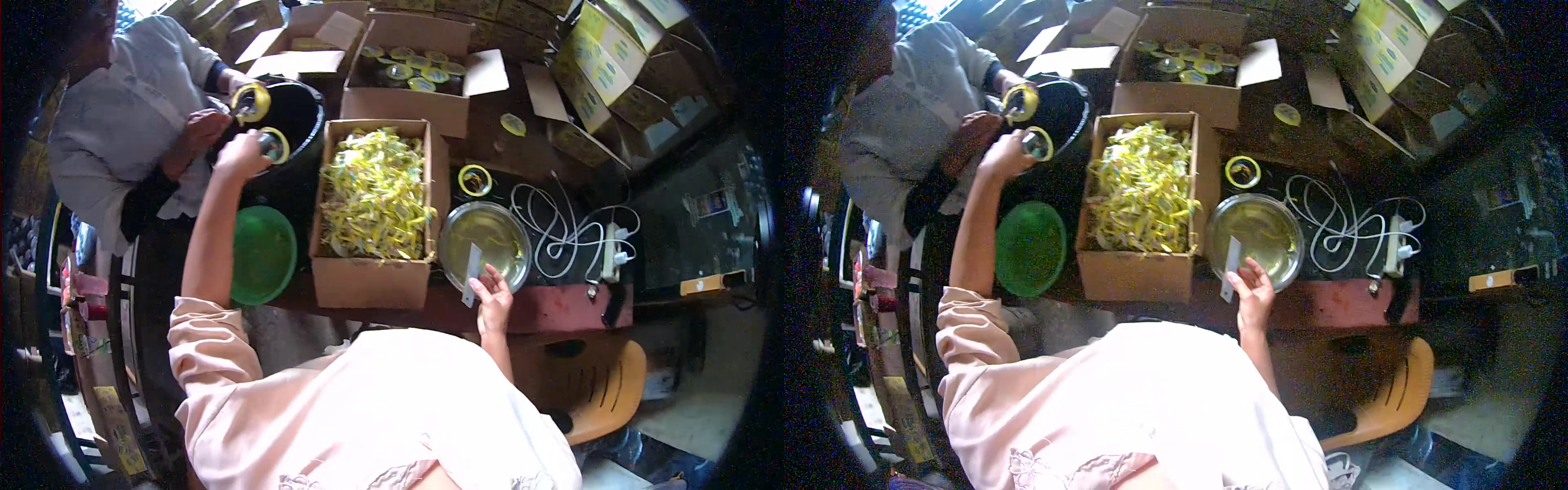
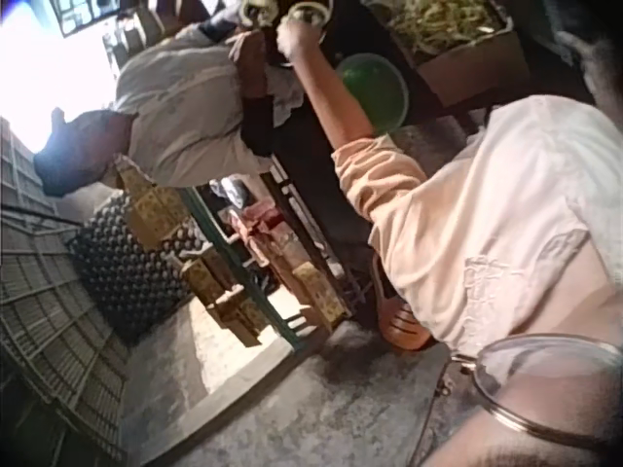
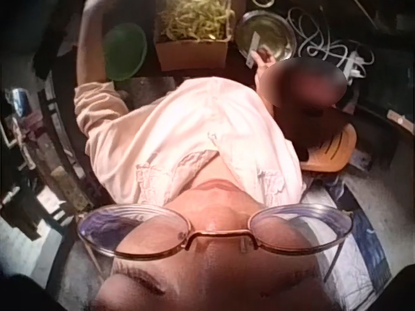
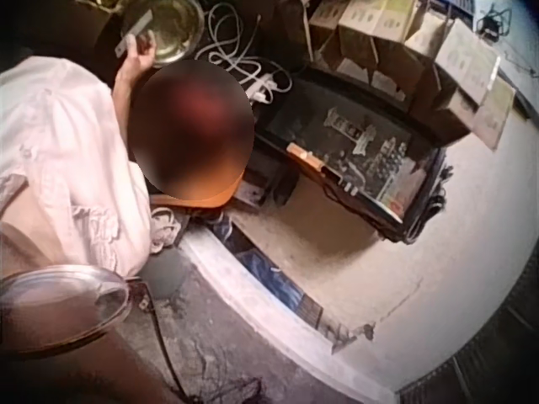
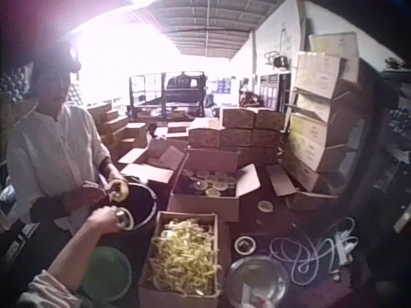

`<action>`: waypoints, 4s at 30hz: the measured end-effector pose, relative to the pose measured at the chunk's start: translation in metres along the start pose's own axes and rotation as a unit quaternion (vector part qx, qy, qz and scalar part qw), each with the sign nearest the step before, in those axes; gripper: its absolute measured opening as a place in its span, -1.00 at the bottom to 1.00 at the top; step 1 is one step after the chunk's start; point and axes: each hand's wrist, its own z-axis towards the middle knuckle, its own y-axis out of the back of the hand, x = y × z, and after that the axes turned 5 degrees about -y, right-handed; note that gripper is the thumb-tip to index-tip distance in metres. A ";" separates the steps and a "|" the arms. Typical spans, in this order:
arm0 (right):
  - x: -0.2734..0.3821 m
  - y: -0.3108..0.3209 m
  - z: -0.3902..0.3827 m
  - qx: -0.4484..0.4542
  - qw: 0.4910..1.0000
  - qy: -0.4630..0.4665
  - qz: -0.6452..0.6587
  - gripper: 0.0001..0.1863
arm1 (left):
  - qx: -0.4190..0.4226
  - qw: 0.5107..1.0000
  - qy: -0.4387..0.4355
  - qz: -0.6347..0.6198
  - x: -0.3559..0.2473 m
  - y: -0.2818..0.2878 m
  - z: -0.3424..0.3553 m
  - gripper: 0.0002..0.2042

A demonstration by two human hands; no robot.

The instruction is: The person takes a large box from a stack, places it on a table, and begins packing it with small yellow containers while another person assists. The person then picks up a plastic cup, removes the lid, and places the cup into the box with the other containers.

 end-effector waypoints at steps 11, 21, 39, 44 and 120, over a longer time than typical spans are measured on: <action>0.033 0.057 0.038 -0.035 0.996 -0.026 0.073 -0.54 | -0.120 0.701 -0.289 -0.641 -0.185 -0.049 -0.011 -0.28; 0.048 0.127 0.057 -0.049 0.999 0.008 0.020 -0.53 | -0.089 0.560 -0.272 -0.778 -0.331 -0.140 0.020 -0.25; -0.035 0.169 0.104 -0.096 0.992 -0.085 -0.021 -0.42 | -0.084 0.732 -0.213 -0.642 -0.352 -0.197 0.029 -0.25; -0.028 0.162 0.108 -0.080 0.992 -0.081 -0.055 -0.41 | -0.074 0.670 -0.171 -0.719 -0.350 -0.181 0.033 -0.26; 0.172 -0.137 0.088 0.162 0.946 0.254 0.122 -0.69 | -0.435 0.598 -0.063 -0.671 -0.129 -0.102 -0.106 -0.56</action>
